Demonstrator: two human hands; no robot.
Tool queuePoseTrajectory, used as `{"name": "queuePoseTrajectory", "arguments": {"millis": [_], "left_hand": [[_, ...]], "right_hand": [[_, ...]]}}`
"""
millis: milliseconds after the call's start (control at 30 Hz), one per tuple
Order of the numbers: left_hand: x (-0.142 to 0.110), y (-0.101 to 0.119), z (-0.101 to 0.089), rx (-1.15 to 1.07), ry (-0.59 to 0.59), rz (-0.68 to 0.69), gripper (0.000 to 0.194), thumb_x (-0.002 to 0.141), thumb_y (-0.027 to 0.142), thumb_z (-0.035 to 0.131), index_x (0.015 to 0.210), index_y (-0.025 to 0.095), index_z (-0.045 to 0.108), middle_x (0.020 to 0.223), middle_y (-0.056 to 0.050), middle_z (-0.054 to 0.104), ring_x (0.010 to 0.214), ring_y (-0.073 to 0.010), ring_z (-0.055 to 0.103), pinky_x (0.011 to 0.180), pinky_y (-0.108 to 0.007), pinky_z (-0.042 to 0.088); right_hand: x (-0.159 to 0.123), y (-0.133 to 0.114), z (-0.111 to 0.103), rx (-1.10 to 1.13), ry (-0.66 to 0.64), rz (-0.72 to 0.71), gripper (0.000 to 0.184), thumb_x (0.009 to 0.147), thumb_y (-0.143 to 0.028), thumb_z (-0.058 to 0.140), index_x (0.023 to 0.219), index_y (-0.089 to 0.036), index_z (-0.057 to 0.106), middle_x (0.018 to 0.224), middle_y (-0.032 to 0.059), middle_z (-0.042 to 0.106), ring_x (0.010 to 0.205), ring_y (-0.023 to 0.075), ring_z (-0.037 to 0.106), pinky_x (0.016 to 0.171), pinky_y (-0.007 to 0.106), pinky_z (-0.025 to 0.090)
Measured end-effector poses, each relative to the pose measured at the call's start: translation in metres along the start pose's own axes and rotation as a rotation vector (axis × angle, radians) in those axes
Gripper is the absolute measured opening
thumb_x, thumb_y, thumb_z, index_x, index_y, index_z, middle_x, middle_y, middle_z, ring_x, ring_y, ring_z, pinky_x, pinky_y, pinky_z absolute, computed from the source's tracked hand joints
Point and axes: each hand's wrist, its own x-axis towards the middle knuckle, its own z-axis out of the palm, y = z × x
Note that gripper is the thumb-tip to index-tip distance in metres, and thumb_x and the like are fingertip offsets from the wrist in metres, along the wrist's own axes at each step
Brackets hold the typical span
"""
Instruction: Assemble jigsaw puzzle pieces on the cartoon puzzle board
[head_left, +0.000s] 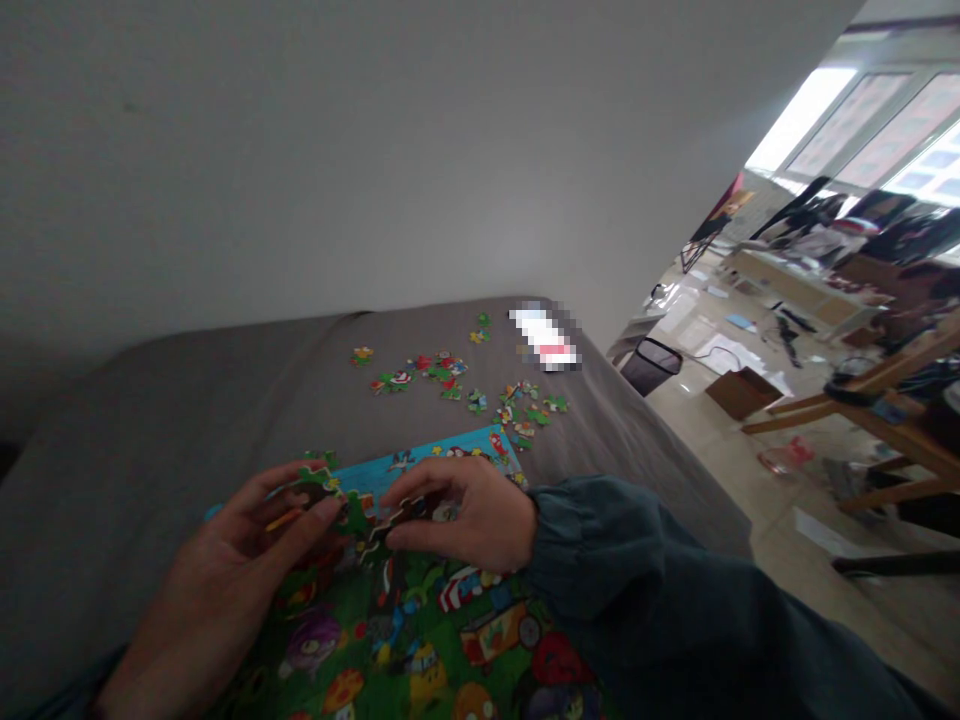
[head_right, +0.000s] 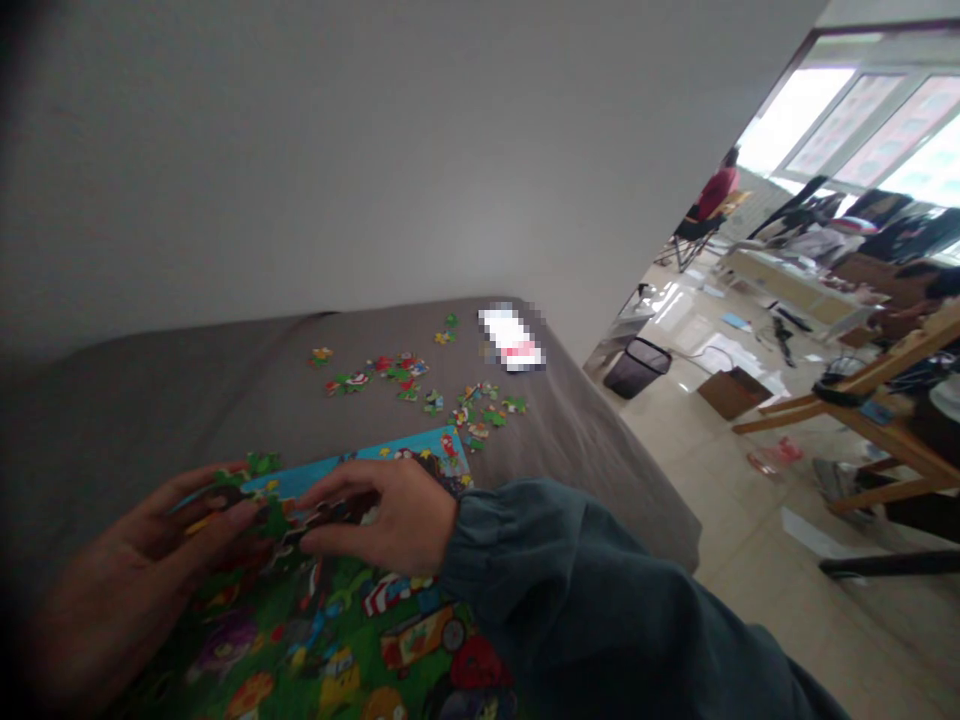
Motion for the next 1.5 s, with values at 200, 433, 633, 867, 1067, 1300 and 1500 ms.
{"name": "queuePoseTrajectory", "arguments": {"millis": [200,433,633,867,1067,1300,1500], "left_hand": [[-0.006,-0.003,0.002,-0.046,-0.11,-0.023,0.061,0.067,0.057,0.084,0.115,0.03,0.059,0.091,0.003,0.079,0.069,-0.0188,0.074,0.059,-0.024,0.061],[-0.01,-0.005,0.006,0.003,-0.055,0.062,0.058,0.063,0.058,0.084,0.11,0.032,0.062,0.087,0.002,0.078,0.076,-0.0233,0.076,0.065,-0.029,0.064],[-0.01,-0.002,0.009,-0.03,-0.123,0.051,0.055,0.062,0.054,0.084,0.107,0.03,0.063,0.087,-0.001,0.079,0.08,-0.0279,0.078,0.065,-0.032,0.064],[-0.014,0.007,0.013,0.007,-0.182,0.084,0.055,0.064,0.055,0.083,0.106,0.025,0.063,0.081,-0.002,0.079,0.076,-0.0252,0.077,0.065,-0.032,0.064],[-0.016,0.009,0.012,-0.022,-0.207,0.081,0.05,0.067,0.049,0.084,0.105,0.026,0.063,0.076,0.002,0.077,0.071,-0.0203,0.076,0.059,-0.024,0.06],[-0.015,0.004,0.011,-0.016,-0.199,0.111,0.049,0.067,0.051,0.084,0.103,0.024,0.064,0.078,0.0,0.079,0.075,-0.0195,0.076,0.063,-0.024,0.06],[-0.016,0.005,0.009,-0.02,-0.203,0.069,0.053,0.066,0.052,0.085,0.106,0.023,0.064,0.085,-0.003,0.081,0.078,-0.019,0.076,0.067,-0.023,0.061]], "right_hand": [[0.004,0.004,0.004,0.168,0.087,0.079,0.037,0.065,-0.044,0.088,0.087,-0.017,0.077,0.076,0.0006,0.072,0.067,0.0122,0.064,0.066,0.026,0.052],[0.003,-0.002,0.008,0.178,0.126,0.066,0.034,0.06,-0.042,0.091,0.077,-0.017,0.075,0.077,0.0008,0.07,0.067,0.0113,0.061,0.064,0.025,0.051],[0.0,-0.004,0.01,0.213,0.176,0.054,0.028,0.063,-0.036,0.089,0.08,-0.018,0.076,0.074,0.0003,0.072,0.066,0.0122,0.064,0.064,0.026,0.053],[-0.002,0.0,0.012,0.323,0.232,0.129,0.027,0.062,-0.031,0.089,0.079,-0.017,0.073,0.072,-0.0018,0.069,0.063,0.0099,0.061,0.06,0.023,0.051],[-0.002,-0.001,0.011,0.356,0.255,0.167,0.028,0.064,-0.033,0.088,0.078,-0.017,0.069,0.074,-0.001,0.07,0.063,0.0096,0.06,0.057,0.022,0.049],[-0.003,0.001,0.012,0.289,0.201,0.12,0.029,0.068,-0.027,0.086,0.077,-0.017,0.061,0.067,-0.005,0.061,0.057,0.006,0.054,0.054,0.02,0.044],[-0.002,0.002,0.011,0.273,0.129,0.056,0.035,0.074,-0.027,0.079,0.106,-0.018,0.068,0.064,-0.0075,0.057,0.055,0.0063,0.049,0.05,0.021,0.038]]}}
